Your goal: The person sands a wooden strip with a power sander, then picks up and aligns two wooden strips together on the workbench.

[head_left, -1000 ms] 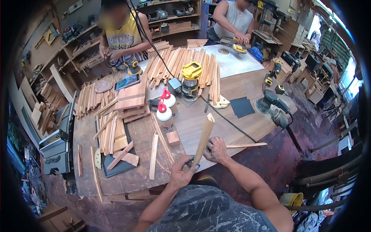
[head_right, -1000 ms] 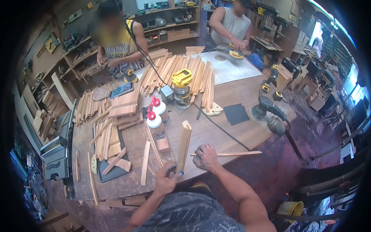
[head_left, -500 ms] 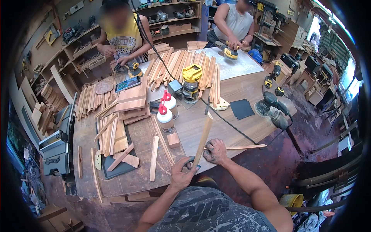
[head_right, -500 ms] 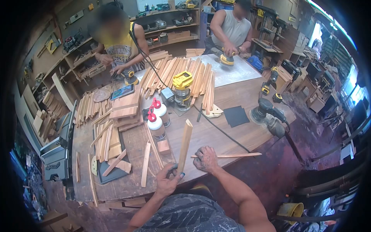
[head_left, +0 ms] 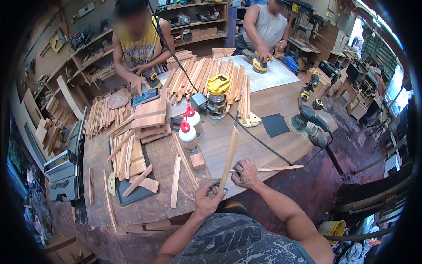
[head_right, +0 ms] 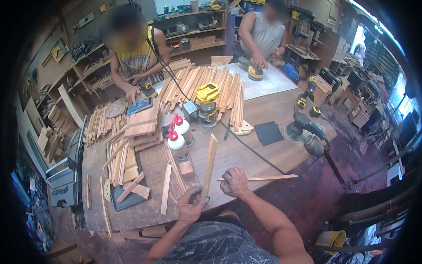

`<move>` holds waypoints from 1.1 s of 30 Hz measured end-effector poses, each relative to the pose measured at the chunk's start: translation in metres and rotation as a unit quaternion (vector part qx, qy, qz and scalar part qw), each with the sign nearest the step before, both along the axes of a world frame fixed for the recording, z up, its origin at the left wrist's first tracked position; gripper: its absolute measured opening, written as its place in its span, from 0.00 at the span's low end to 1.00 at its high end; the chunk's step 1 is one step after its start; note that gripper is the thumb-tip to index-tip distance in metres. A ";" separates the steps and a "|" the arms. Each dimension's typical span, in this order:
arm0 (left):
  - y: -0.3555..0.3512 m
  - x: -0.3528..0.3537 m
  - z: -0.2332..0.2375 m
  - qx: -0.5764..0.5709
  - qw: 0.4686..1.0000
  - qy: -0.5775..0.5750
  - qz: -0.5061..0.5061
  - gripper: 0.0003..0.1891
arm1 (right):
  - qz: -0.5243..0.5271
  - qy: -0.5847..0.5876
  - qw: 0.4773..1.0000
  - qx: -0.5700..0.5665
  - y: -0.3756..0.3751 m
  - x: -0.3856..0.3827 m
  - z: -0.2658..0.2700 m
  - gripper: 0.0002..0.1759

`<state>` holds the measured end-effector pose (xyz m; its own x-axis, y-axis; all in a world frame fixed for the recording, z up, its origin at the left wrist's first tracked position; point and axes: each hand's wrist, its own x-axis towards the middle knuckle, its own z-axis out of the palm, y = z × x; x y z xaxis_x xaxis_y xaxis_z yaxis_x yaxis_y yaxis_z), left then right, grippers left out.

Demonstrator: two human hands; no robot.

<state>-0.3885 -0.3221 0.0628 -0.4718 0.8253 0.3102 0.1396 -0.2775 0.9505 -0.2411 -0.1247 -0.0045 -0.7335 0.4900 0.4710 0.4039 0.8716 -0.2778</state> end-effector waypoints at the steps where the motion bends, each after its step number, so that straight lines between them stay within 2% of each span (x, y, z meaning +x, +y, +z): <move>1: 0.001 0.001 0.001 0.001 1.000 -0.004 0.003 0.22 | -0.001 -0.001 1.000 0.002 0.000 0.000 0.000 0.14; 6: -0.001 0.002 -0.005 -0.022 0.999 -0.022 0.007 0.24 | 0.003 0.009 1.000 0.003 0.002 0.000 -0.003 0.14; 9: 0.001 0.006 0.000 0.000 0.998 -0.056 0.005 0.25 | 0.006 0.009 1.000 0.003 0.002 0.000 -0.005 0.14; 12: -0.002 0.009 0.016 -0.040 0.992 -0.120 -0.017 0.28 | 0.006 0.009 1.000 0.002 0.002 0.000 -0.007 0.14; 18: -0.002 0.009 0.005 -0.010 0.980 -0.191 -0.061 0.29 | 0.009 0.011 1.000 0.002 0.002 0.000 -0.004 0.14; 24: -0.003 0.012 0.004 0.004 0.986 -0.158 -0.042 0.30 | 0.006 0.009 1.000 0.002 0.001 0.000 -0.006 0.14; 33: -0.005 0.012 0.001 0.011 0.999 -0.028 0.025 0.29 | 0.004 0.001 1.000 -0.004 0.001 0.000 -0.003 0.14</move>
